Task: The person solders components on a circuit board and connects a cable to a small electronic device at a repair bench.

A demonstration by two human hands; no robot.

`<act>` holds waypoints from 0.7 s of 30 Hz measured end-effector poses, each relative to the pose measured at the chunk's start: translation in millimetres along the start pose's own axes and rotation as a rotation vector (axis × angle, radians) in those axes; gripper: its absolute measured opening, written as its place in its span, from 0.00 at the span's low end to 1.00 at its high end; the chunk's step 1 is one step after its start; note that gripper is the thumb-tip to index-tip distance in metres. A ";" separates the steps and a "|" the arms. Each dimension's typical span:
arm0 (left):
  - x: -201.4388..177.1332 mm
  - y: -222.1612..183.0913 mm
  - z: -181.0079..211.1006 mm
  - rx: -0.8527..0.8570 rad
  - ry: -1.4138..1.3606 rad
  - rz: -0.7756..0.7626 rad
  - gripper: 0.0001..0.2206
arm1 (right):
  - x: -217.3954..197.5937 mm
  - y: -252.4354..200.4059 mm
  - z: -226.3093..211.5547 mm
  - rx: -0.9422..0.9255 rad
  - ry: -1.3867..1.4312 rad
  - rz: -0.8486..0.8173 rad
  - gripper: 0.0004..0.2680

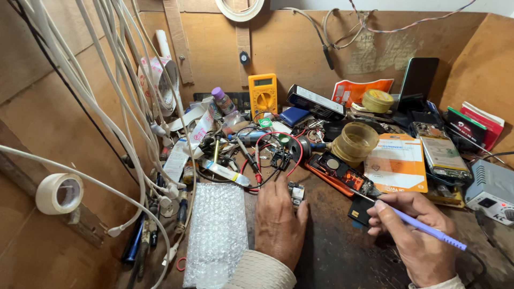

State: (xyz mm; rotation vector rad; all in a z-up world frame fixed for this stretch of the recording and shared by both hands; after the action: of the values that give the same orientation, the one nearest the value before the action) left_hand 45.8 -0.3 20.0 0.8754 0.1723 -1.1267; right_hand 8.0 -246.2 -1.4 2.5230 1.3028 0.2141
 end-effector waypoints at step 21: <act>1.7 -10.6 -12.9 0.130 -0.233 0.222 0.39 | 84.0 -7.6 -9.2 0.128 -0.008 -0.165 0.07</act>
State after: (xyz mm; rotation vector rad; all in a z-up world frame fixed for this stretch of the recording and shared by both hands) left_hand 41.5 5.8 5.0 0.8481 -0.1884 -1.0293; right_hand 48.3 -171.9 4.6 2.4990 1.5582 0.0869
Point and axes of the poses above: each hand's wrist, its own y-axis towards the middle knuckle, its own x-axis out of the palm, z = x × y, the point moved 5 cm from there along y, towards the middle knuckle, and after that the axes turned 12 degrees about z, right-handed, at the moved point
